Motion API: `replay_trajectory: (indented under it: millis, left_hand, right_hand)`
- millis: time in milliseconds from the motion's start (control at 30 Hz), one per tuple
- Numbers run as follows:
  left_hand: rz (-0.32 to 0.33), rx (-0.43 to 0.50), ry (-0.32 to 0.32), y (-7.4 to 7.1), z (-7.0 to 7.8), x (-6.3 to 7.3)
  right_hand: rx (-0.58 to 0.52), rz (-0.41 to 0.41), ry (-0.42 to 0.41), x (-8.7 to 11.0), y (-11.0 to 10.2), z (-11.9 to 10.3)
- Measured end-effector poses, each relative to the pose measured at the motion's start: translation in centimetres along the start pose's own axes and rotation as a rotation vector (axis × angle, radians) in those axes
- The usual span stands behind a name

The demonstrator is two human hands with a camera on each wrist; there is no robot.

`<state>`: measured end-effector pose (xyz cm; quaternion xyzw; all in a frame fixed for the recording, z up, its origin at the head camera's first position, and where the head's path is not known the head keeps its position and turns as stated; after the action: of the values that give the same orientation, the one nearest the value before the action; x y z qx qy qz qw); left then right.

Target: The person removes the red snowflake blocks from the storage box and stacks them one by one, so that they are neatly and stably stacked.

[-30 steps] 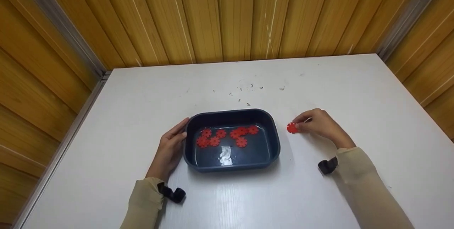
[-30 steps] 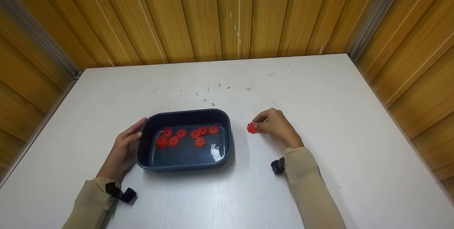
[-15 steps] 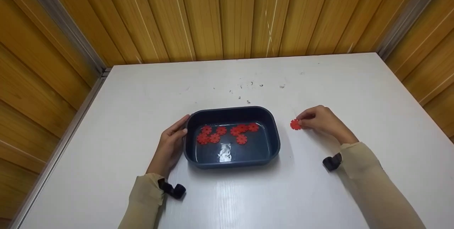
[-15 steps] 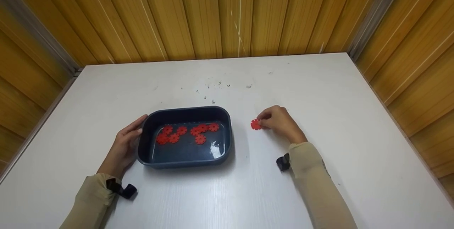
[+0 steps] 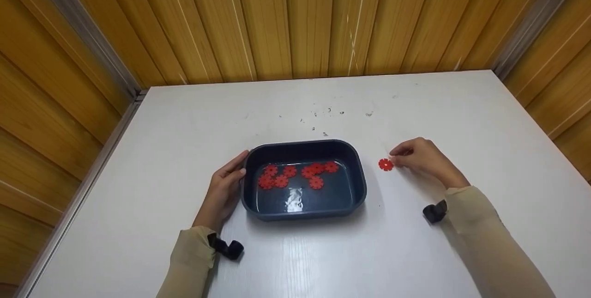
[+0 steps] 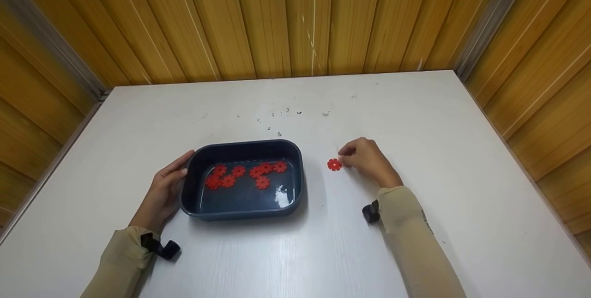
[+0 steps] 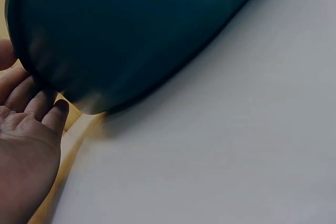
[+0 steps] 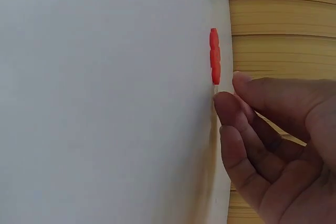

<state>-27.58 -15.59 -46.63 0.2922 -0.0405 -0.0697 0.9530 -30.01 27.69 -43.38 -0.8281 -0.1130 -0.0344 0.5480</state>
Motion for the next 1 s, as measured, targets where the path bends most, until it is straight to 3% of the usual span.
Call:
replay_trajectory:
  millis: [167,467,800,1000]
  left_hand:
    - [-0.006,-0.004,0.004,0.1,0.0,0.0]
    - [-0.014,0.002,0.006,0.1,-0.1,0.0]
    - [-0.006,0.013,0.008,0.0,0.3,0.1]
    - [0.002,0.05,0.005,0.1,0.5,0.4]
  right_hand:
    - [0.023,0.031,-0.016,0.2,-1.1,-1.0]
    - [0.027,0.09,-0.114,0.3,-3.3,-5.2]
    - [0.034,0.109,-0.258,0.2,-4.2,-11.7]
    - [0.074,0.056,-0.332,-0.1,-3.5,-15.5]
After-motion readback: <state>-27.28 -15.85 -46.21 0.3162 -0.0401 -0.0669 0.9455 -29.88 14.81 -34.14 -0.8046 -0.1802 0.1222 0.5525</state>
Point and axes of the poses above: each hand's wrist, its own x-axis away from the middle knuckle, its own y-axis out of the palm, z = x × y, the point moved 9 cm from there along -x, towards the middle knuckle, and after that the axes turned 15 degrees about x, right-handed, at the moved point
